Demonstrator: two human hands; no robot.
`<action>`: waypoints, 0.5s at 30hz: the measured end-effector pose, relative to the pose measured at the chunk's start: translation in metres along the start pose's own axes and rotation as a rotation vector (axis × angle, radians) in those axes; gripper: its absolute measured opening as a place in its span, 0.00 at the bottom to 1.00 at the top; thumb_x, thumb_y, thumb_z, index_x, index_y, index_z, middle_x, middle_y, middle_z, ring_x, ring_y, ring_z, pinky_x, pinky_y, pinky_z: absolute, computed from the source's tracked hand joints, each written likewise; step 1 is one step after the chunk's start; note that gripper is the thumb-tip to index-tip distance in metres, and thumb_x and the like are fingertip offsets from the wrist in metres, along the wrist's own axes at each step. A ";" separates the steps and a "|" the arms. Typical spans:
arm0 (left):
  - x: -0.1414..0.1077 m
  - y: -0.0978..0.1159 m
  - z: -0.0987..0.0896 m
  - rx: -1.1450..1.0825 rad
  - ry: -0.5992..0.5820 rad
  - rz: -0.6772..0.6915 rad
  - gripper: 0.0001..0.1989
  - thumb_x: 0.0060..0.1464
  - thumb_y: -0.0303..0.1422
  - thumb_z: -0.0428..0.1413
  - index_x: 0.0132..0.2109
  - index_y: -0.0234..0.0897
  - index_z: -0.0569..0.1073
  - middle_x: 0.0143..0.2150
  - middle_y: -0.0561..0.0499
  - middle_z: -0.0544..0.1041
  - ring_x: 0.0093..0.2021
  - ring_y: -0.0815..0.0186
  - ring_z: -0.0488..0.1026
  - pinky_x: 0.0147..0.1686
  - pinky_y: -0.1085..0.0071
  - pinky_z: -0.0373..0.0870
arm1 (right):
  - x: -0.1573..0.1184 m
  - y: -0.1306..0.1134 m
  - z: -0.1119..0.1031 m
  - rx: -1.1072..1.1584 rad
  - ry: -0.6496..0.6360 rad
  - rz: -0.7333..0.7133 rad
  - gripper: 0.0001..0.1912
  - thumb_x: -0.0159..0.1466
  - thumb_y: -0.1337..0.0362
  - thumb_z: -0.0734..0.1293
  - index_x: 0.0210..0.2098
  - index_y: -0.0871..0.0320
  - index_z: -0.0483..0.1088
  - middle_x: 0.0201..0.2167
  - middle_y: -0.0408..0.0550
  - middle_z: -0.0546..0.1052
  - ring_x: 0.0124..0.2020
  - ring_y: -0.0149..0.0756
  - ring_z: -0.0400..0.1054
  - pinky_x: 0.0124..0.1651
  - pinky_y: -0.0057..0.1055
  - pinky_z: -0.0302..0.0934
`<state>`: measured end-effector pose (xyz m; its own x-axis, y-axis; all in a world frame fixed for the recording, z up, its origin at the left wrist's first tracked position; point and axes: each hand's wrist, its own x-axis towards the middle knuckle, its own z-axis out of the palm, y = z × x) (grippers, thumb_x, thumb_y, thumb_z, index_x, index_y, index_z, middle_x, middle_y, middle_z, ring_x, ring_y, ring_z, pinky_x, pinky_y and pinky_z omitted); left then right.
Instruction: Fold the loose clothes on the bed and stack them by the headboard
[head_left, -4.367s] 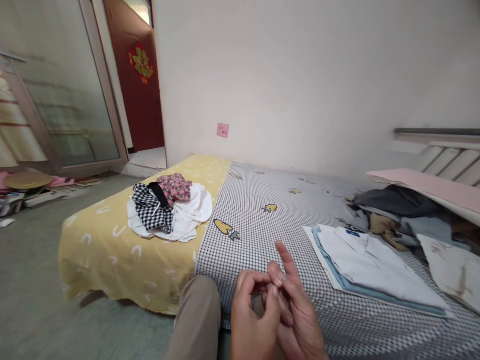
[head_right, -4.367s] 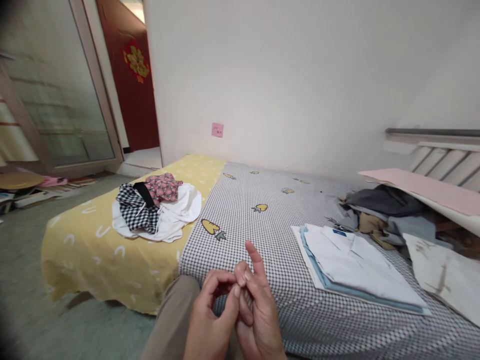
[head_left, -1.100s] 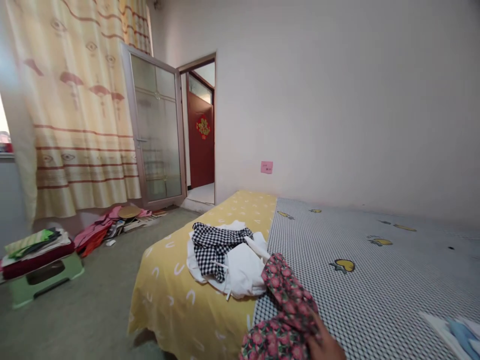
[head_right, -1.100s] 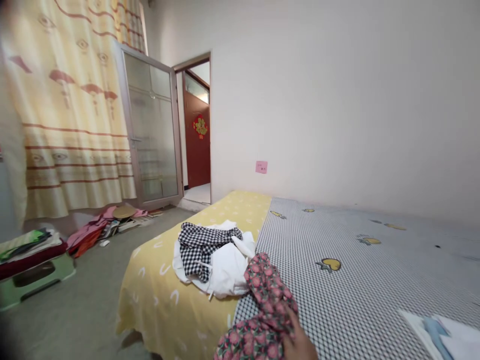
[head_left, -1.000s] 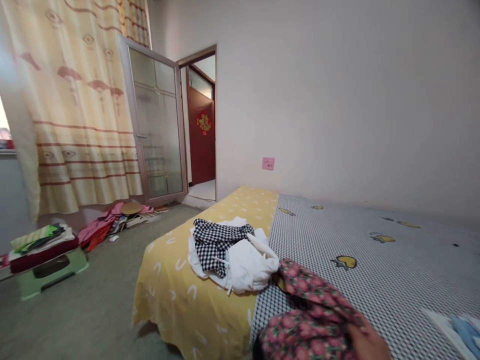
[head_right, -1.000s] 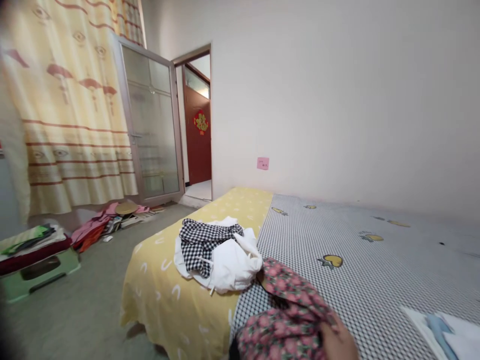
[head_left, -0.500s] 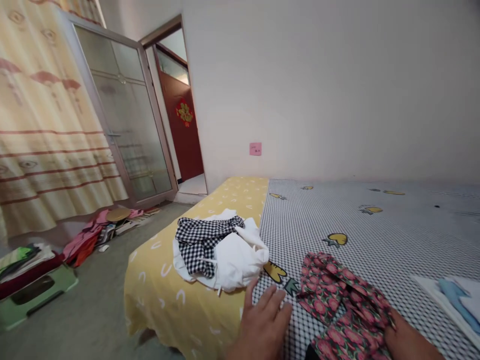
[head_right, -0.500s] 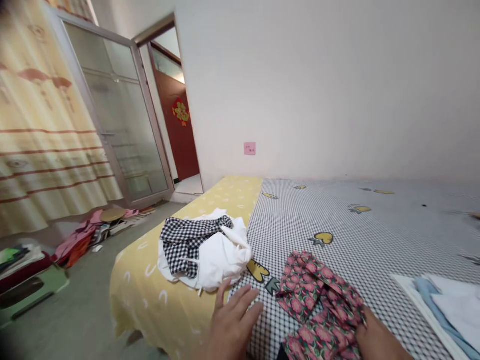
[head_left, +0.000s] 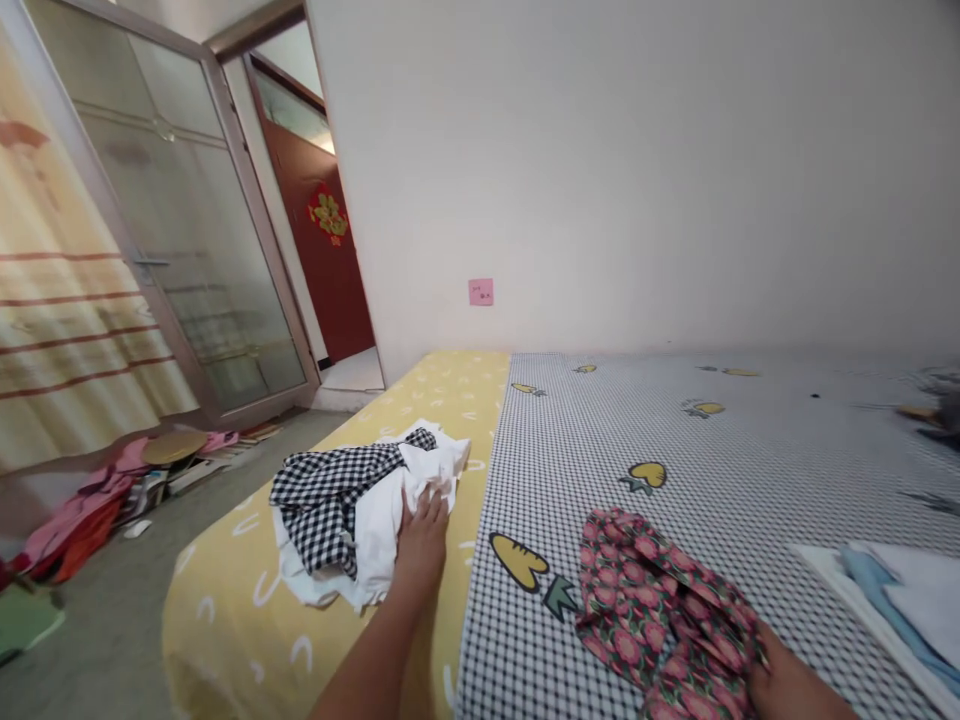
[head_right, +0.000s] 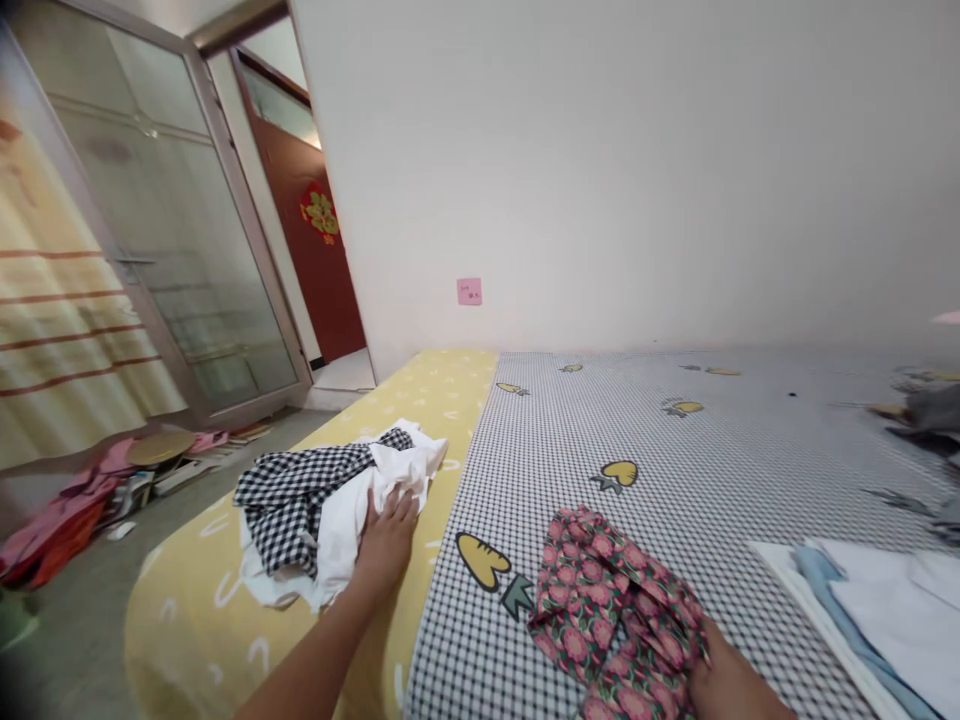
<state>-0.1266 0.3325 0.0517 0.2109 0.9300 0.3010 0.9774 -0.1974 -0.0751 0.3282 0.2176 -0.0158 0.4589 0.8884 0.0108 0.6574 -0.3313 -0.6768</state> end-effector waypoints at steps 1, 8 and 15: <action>0.000 0.005 -0.001 -0.009 -0.006 -0.018 0.27 0.61 0.21 0.39 0.64 0.33 0.68 0.69 0.40 0.64 0.73 0.50 0.50 0.71 0.39 0.36 | -0.006 -0.009 -0.005 -0.030 0.003 0.018 0.29 0.58 0.43 0.60 0.56 0.43 0.73 0.47 0.57 0.81 0.44 0.61 0.76 0.47 0.54 0.66; -0.037 0.043 -0.009 -0.067 -0.030 -0.080 0.30 0.61 0.21 0.35 0.66 0.32 0.66 0.73 0.40 0.57 0.74 0.49 0.48 0.70 0.39 0.38 | -0.029 -0.052 -0.023 -0.125 -0.018 0.066 0.34 0.67 0.45 0.51 0.65 0.54 0.63 0.49 0.65 0.78 0.47 0.64 0.74 0.49 0.58 0.62; -0.089 0.091 -0.023 -0.226 -0.205 -0.146 0.29 0.60 0.23 0.41 0.66 0.41 0.66 0.73 0.41 0.58 0.73 0.50 0.52 0.67 0.37 0.47 | -0.029 -0.040 -0.031 0.169 0.037 0.109 0.34 0.63 0.60 0.56 0.68 0.56 0.55 0.48 0.58 0.79 0.50 0.52 0.73 0.55 0.50 0.62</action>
<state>-0.0566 0.2250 0.0400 0.0845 0.9920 0.0938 0.9796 -0.0999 0.1743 0.3068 0.1955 0.0341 0.5455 0.8370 -0.0441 0.4944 -0.3638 -0.7894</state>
